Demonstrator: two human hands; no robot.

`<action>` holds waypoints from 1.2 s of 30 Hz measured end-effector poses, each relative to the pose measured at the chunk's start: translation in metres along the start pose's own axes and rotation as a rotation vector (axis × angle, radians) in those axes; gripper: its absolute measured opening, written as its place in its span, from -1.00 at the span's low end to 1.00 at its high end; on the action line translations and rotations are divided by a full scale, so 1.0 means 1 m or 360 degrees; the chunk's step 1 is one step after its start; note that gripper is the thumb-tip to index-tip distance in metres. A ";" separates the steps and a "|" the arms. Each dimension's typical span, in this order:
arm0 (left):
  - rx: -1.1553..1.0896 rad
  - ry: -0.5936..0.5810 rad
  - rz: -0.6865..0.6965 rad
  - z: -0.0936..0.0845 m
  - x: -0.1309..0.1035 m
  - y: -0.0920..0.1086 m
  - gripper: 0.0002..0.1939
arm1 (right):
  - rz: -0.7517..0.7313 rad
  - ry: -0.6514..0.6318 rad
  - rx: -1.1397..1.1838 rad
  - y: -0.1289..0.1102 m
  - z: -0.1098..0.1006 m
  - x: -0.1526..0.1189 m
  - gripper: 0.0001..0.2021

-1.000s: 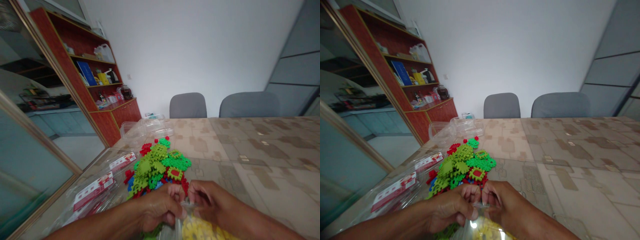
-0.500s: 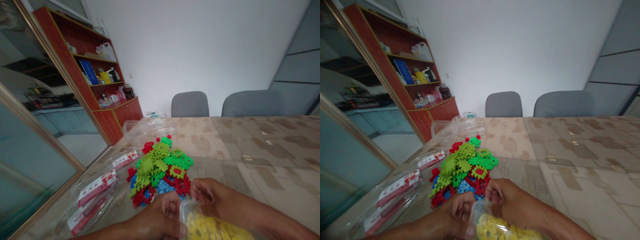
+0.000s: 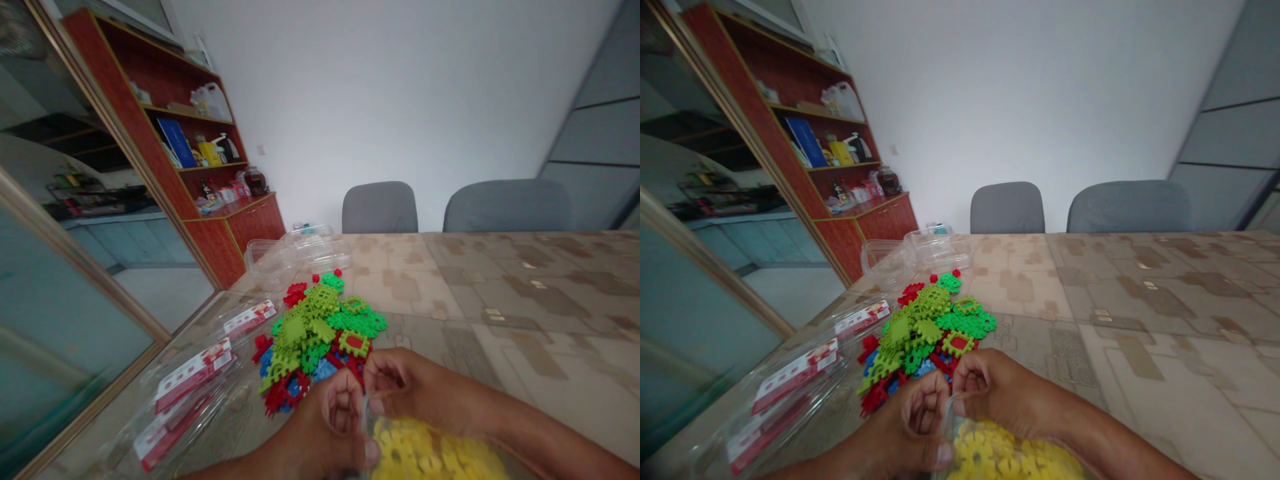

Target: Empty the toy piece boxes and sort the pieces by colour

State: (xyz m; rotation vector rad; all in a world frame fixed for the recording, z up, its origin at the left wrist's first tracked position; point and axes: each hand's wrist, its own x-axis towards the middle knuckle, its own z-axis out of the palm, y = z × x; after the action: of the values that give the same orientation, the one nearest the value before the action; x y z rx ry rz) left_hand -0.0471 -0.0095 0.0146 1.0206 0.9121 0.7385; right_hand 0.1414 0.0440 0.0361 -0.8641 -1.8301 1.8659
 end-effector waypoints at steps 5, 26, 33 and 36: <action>-0.0114 0.0003 0.0040 0.008 -0.003 0.014 -0.44 | -0.0150 0.0007 0.0155 -0.010 -0.003 -0.005 -0.69; -0.0028 0.0182 -0.0246 0.015 0.003 0.013 -0.61 | 0.0019 0.0030 -0.0123 -0.029 0.000 -0.003 -0.77; -0.0028 0.0271 -0.0355 0.019 0.008 0.019 -0.63 | 0.0109 -0.0067 -0.0169 -0.016 -0.008 0.012 -0.88; -0.0104 0.0184 -0.0345 0.020 0.010 0.017 -0.60 | 0.0152 -0.0221 -0.0069 -0.015 -0.007 0.015 -0.89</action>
State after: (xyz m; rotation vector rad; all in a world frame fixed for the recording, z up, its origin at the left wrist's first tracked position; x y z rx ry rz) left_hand -0.0269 -0.0028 0.0328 0.8131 1.0734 0.6453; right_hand 0.1333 0.0603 0.0491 -0.8706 -1.9496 1.9971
